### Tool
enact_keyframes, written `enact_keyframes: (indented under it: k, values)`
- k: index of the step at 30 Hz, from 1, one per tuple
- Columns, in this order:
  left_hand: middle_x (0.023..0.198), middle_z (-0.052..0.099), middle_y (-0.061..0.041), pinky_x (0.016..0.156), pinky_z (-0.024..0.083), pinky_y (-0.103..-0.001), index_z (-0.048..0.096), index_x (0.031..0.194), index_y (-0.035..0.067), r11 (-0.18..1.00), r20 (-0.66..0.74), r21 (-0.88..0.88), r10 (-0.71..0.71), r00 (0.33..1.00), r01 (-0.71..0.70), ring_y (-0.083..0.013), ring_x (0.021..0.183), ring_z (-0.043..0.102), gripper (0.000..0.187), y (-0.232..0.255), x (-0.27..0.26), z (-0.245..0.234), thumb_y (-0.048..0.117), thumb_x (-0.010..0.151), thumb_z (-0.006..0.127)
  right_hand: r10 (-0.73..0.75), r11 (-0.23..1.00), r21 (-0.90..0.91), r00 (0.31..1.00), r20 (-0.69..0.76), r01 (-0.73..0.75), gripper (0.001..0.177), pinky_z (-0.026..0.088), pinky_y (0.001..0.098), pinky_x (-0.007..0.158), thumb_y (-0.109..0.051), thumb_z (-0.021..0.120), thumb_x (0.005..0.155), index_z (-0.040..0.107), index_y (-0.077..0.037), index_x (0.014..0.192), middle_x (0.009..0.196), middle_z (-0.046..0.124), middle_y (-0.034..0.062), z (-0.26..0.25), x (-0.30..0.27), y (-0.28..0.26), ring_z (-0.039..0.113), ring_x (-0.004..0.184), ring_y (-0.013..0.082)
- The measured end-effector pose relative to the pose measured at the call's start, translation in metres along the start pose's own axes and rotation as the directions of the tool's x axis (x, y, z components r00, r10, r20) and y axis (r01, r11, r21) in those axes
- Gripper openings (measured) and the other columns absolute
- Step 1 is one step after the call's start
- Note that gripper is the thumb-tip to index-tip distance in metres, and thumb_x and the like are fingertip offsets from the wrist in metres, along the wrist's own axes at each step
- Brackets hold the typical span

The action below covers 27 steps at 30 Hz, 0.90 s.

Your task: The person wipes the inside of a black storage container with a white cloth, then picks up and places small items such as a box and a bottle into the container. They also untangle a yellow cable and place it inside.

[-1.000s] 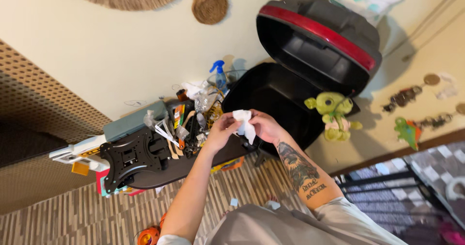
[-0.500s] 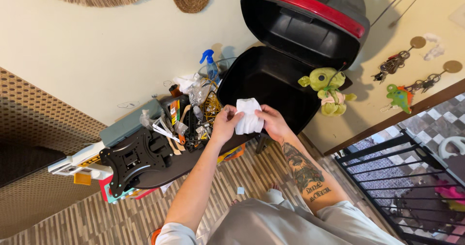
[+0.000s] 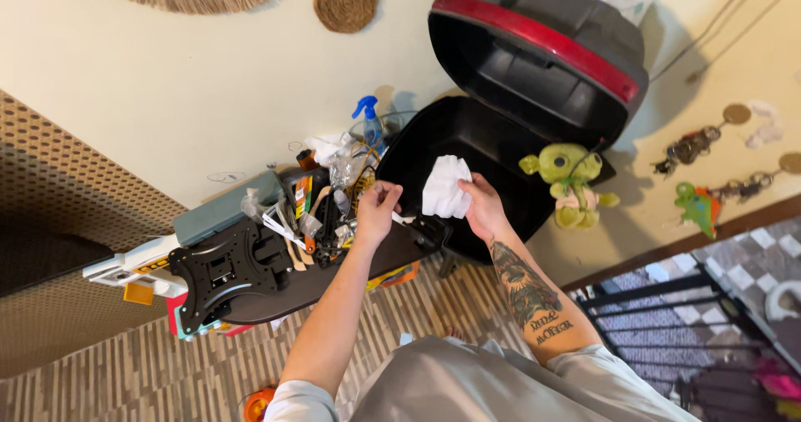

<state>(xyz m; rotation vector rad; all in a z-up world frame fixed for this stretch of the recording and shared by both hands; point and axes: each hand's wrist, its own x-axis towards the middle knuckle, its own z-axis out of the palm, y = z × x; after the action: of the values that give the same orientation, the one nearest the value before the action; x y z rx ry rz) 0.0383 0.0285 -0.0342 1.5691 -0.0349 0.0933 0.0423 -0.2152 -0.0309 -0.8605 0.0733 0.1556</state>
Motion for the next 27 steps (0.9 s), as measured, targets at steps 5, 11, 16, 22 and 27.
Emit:
enact_keyframes:
  k: [5, 11, 16, 22, 27]
  values:
    - [0.075, 0.065, 0.002, 0.064, 0.05, -0.023, 0.065, 0.094, 0.005, 0.983, -0.03, 0.13, 0.134, 0.991, -0.129, -0.0059, 0.067, 0.061, 0.018, 0.0, 0.006, 0.01, 0.022, 0.1, 0.065, 0.054, 0.995, -0.087, 0.998, 0.035, -0.05, 0.021, 0.05, 0.0346, 0.099, -0.014, 0.061, 0.097, 0.062, -0.004, 0.116, 0.113, 0.068, 0.0082, -0.01, 0.023, -0.016, 0.066, 0.109, 0.0179]
    - [0.065, 0.063, -0.004, 0.06, 0.047, -0.031, 0.063, 0.08, 0.004, 0.914, -0.073, 0.406, 0.035, 0.997, -0.002, -0.0156, 0.059, 0.058, 0.038, 0.012, 0.0, 0.025, 0.035, 0.101, 0.068, 0.109, 0.989, -0.109, 0.991, 0.081, -0.099, 0.022, 0.051, 0.0364, 0.098, -0.014, 0.063, 0.1, 0.06, -0.001, 0.116, 0.114, 0.068, 0.01, -0.032, 0.045, -0.015, 0.065, 0.109, 0.0197]
    - [0.087, 0.069, -0.014, 0.079, 0.051, -0.041, 0.066, 0.1, 0.005, 0.802, -0.131, 0.598, 0.102, 0.986, -0.004, -0.0298, 0.083, 0.065, 0.037, 0.021, -0.01, 0.044, 0.041, 0.095, 0.067, 0.121, 0.982, -0.147, 0.992, 0.025, -0.116, 0.022, 0.051, 0.0349, 0.097, -0.016, 0.063, 0.098, 0.062, -0.003, 0.115, 0.114, 0.068, 0.0088, -0.056, 0.058, -0.005, 0.066, 0.109, 0.0187]
    - [0.147, 0.049, -0.022, 0.121, 0.018, -0.053, 0.053, 0.139, 0.0, 0.506, 0.09, 0.839, 0.232, 0.968, -0.2, -0.0408, 0.146, 0.032, 0.076, 0.024, -0.016, 0.058, 0.052, 0.087, 0.071, 0.16, 0.977, -0.136, 0.986, -0.056, -0.166, 0.02, 0.052, 0.0364, 0.097, -0.017, 0.064, 0.098, 0.06, -0.003, 0.113, 0.113, 0.068, 0.0097, -0.072, 0.07, 0.01, 0.066, 0.109, 0.0202]
    - [0.155, 0.044, -0.019, 0.126, 0.009, -0.052, 0.048, 0.147, 0.003, 0.457, 0.106, 0.876, 0.121, 0.987, -0.15, -0.0369, 0.153, 0.023, 0.081, 0.014, -0.012, 0.058, 0.053, 0.087, 0.069, 0.17, 0.976, -0.128, 0.984, -0.048, -0.175, 0.019, 0.051, 0.0356, 0.096, -0.018, 0.063, 0.099, 0.061, -0.004, 0.111, 0.112, 0.068, 0.0094, -0.078, 0.075, 0.018, 0.066, 0.108, 0.0195]
